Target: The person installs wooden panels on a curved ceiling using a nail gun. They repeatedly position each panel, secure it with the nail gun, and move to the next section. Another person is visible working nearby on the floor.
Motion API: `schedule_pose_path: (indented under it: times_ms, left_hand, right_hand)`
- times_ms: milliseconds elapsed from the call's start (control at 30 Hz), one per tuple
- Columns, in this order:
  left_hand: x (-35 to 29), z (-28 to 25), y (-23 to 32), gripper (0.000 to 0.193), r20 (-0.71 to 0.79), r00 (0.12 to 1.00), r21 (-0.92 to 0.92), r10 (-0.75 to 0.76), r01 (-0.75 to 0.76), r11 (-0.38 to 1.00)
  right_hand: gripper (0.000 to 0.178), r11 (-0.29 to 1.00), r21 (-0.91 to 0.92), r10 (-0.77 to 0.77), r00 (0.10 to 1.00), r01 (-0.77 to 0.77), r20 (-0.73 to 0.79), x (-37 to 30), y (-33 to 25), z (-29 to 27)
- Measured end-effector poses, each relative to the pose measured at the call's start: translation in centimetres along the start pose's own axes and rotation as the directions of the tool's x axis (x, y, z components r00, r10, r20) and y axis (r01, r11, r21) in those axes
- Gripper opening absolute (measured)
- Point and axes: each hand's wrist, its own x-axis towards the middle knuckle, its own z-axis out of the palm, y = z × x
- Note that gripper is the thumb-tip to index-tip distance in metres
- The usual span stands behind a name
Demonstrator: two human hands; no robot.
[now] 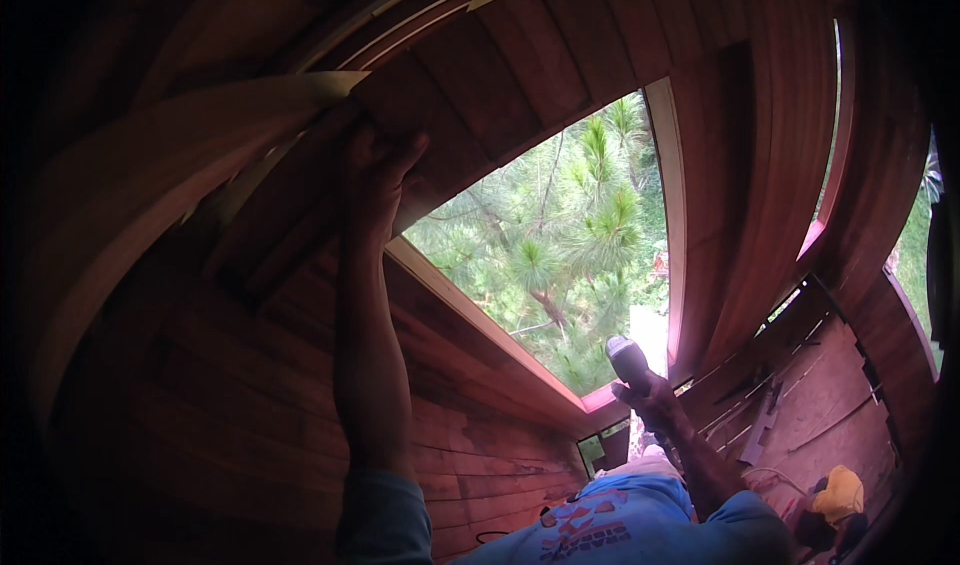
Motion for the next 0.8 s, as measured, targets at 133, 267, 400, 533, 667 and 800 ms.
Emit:
schedule_pose_path:
  times_ms: [133,267,400,533,667,800]
  left_hand:
    - [-0.1,0.1,-0.1,0.052,-0.023,1.0,-0.021,0.013,-0.013,1.0]
    - [0.2,-0.1,-0.6,0.053,0.004,1.0,-0.004,-0.011,0.011,1.0]
    - [-0.1,0.0,-0.1,0.053,-0.024,1.0,0.017,-0.013,0.013,1.0]
    - [-0.2,-0.2,0.1,0.052,-0.024,1.0,0.016,-0.011,0.012,1.0]
    - [-0.3,0.3,0.7,0.048,0.013,1.0,-0.006,-0.011,0.011,1.0]
    - [-0.3,0.7,1.1,0.042,0.03,1.0,-0.029,-0.004,0.005,1.0]
  right_hand:
    - [0.042,0.996,-0.007,-0.088,0.996,0.088,0.008,-0.1,-3.6,0.2]
    - [0.038,0.977,-0.053,-0.206,0.978,0.207,0.01,-0.2,-7.6,0.2]
    - [0.037,0.933,-0.214,-0.301,0.953,0.29,-0.024,0.2,-12.0,0.9]
    - [0.034,0.856,-0.274,-0.455,0.89,0.439,0.004,1.2,-16.0,1.6]
    - [0.029,0.721,-0.03,-0.693,0.721,0.693,-0.007,2.5,-18.5,2.3]
    - [0.033,0.734,0.116,-0.673,0.739,0.669,-0.002,2.8,-20.7,3.5]
